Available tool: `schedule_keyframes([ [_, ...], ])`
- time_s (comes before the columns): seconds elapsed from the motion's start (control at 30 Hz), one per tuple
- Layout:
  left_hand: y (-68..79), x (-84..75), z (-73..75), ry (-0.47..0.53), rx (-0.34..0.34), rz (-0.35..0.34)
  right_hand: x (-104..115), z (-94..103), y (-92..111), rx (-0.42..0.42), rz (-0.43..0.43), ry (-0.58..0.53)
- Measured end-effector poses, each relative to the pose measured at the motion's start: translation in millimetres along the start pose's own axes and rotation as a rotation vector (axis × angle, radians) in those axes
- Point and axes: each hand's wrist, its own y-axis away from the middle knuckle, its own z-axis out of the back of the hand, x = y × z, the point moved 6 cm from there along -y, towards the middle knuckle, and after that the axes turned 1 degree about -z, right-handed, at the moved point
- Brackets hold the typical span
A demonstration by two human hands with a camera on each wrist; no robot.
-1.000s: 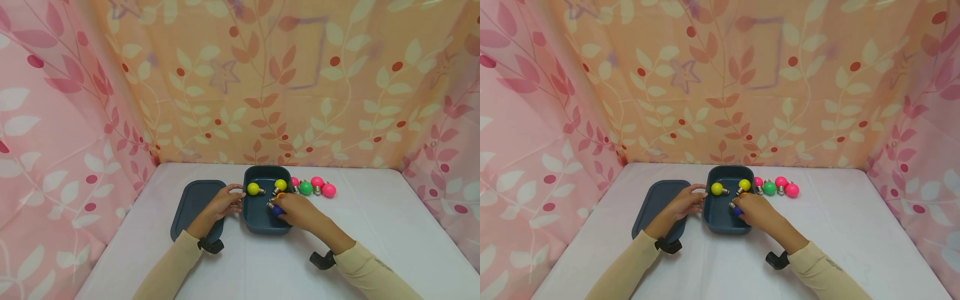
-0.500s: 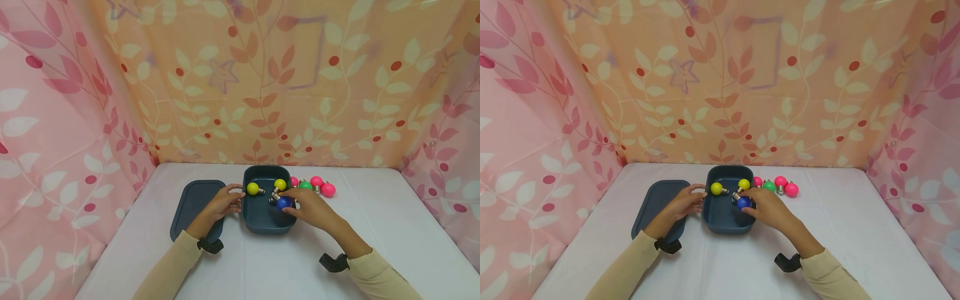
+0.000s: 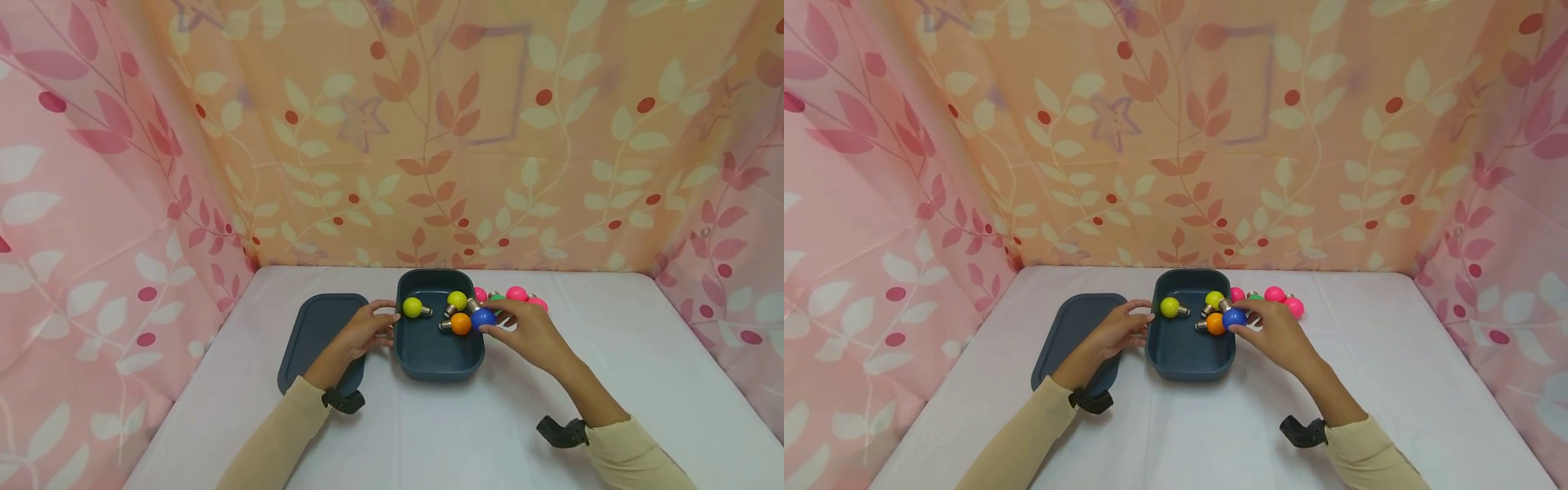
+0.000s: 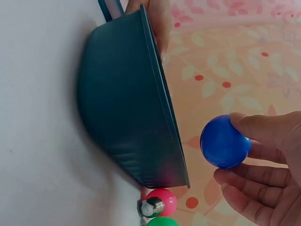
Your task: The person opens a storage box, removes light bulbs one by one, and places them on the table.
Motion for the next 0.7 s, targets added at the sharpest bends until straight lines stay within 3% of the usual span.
schedule_keyframes([
  [0.47, -0.8, 0.1, -0.7, 0.008, 0.010, -0.003, -28.6, 14.7, 1.3, -0.069, -0.153, 0.030],
  [0.7, 0.5, -1.5, -0.4, 0.011, 0.007, 0.000, -41.2, 13.5, 0.2, -0.046, -0.221, 0.000],
])
